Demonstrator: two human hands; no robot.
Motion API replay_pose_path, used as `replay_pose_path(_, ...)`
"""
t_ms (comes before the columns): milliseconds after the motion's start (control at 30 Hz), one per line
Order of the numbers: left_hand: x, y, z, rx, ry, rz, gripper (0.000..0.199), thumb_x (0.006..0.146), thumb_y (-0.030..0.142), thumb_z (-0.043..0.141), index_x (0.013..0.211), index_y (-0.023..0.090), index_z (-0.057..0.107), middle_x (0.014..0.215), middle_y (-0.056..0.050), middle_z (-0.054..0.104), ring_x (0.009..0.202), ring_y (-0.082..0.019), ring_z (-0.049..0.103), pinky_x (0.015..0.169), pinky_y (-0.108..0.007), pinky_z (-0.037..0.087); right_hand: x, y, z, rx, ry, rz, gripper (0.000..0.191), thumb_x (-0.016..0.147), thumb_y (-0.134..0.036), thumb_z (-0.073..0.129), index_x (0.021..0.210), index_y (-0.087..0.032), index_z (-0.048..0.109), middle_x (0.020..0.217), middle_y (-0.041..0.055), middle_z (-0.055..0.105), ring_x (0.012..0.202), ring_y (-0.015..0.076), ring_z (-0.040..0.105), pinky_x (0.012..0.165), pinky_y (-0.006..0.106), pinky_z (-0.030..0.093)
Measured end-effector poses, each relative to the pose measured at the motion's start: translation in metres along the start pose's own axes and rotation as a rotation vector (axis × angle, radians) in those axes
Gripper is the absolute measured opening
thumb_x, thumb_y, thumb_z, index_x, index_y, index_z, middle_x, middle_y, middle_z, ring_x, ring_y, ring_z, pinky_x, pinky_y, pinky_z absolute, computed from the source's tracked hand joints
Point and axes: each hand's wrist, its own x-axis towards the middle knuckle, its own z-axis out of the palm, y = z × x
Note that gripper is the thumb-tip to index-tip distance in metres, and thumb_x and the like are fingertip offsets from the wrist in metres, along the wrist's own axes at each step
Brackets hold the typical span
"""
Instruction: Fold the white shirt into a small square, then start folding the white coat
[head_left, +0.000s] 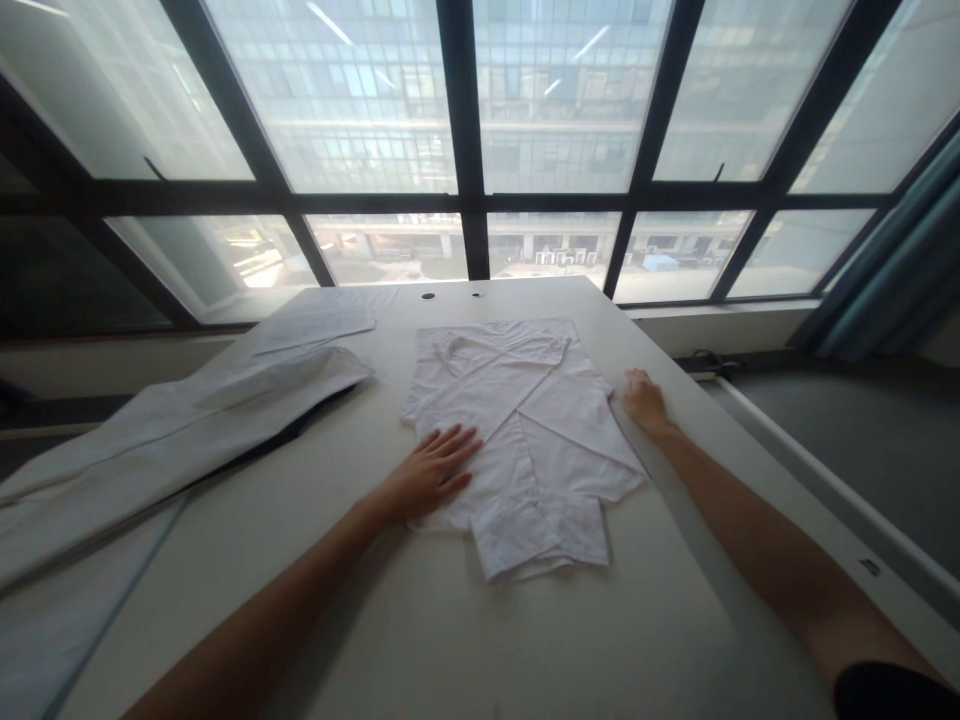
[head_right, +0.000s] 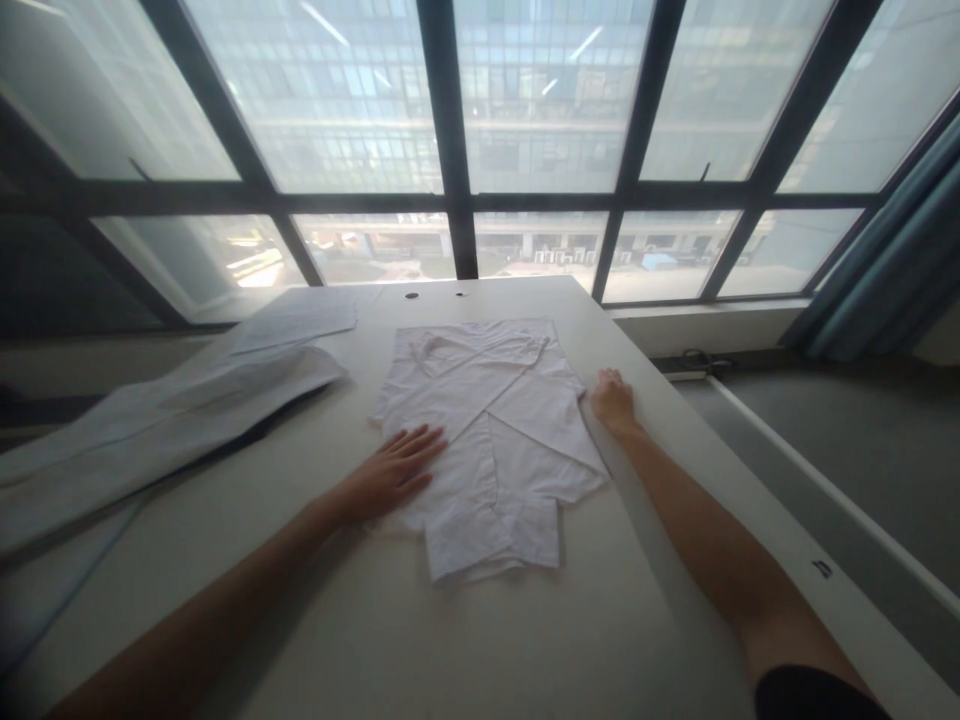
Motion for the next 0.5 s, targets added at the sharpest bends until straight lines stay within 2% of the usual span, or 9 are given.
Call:
replay_pose_path(67,0.001,0.001,-0.001,-0.041,0.018,-0.001,0.055,0.102,0.053,0.041,0.153,0.032,0.043,0.162,-0.002,0.035,0.151,-0.027,0.027,0.124,-0.049,0.019,0.005,0.011,-0.002,0.032,0.041,0.060,0.051,0.091,-0.014,0.034,0.134,-0.002,0.059,0.136,0.0242,0.061,0.129,0.0279,0.056,0.108,0.043,0.042)
replay_pose_path(133,0.003,-0.002,-0.002,-0.102,0.096,-0.051,0.050,0.103,0.049,0.040,0.147,0.029,0.053,0.154,-0.003,0.048,0.146,-0.025,0.039,0.123,-0.044,0.028,0.007,0.013,-0.002,0.055,0.048,0.073,0.052,0.090,-0.014,0.033,0.132,-0.002,0.061,0.131,0.0231,0.065,0.122,0.0264,0.061,0.105,0.040,0.046)
replay_pose_path(233,0.003,-0.023,-0.005,-0.129,0.373,-0.243,0.045,0.102,0.037,0.039,0.137,0.023,0.061,0.139,-0.006,0.063,0.130,-0.023,0.056,0.114,-0.039,0.042,0.007,0.005,0.001,0.126,0.060,0.035,0.051,0.089,-0.016,0.034,0.128,-0.004,0.065,0.131,0.0197,0.066,0.121,0.0255,0.062,0.105,0.038,0.046)
replay_pose_path(300,0.000,-0.045,-0.009,-0.094,0.562,-0.401,0.044,0.097,0.028,0.040,0.133,0.019,0.064,0.132,-0.008,0.067,0.121,-0.024,0.061,0.111,-0.041,0.045,0.007,-0.001,0.005,0.206,0.087,-0.016,0.048,0.088,-0.019,0.037,0.122,-0.008,0.069,0.127,0.0166,0.069,0.121,0.0254,0.062,0.106,0.038,0.046)
replay_pose_path(333,-0.003,-0.057,-0.010,-0.088,0.618,-0.472,0.044,0.095,0.024,0.041,0.131,0.017,0.065,0.129,-0.009,0.069,0.116,-0.025,0.063,0.109,-0.042,0.046,0.007,-0.003,0.007,0.245,0.102,-0.033,0.046,0.087,-0.020,0.039,0.119,-0.010,0.071,0.124,0.0157,0.071,0.119,0.0260,0.063,0.106,0.039,0.046)
replay_pose_path(400,-0.009,-0.078,-0.014,-0.131,0.648,-0.581,0.044,0.090,0.022,0.045,0.129,0.016,0.065,0.123,-0.009,0.071,0.101,-0.024,0.067,0.102,-0.041,0.050,0.007,-0.004,0.011,0.300,0.125,-0.045,0.043,0.085,-0.023,0.043,0.113,-0.012,0.074,0.117,0.0156,0.073,0.113,0.0276,0.065,0.103,0.041,0.048)
replay_pose_path(500,-0.016,-0.094,-0.016,-0.267,0.587,-0.614,0.048,0.084,0.025,0.054,0.131,0.016,0.063,0.116,-0.008,0.074,0.082,-0.020,0.067,0.087,-0.035,0.056,0.006,-0.005,0.012,0.318,0.127,-0.034,0.041,0.084,-0.025,0.045,0.107,-0.011,0.076,0.110,0.0168,0.075,0.101,0.0281,0.069,0.095,0.040,0.052)
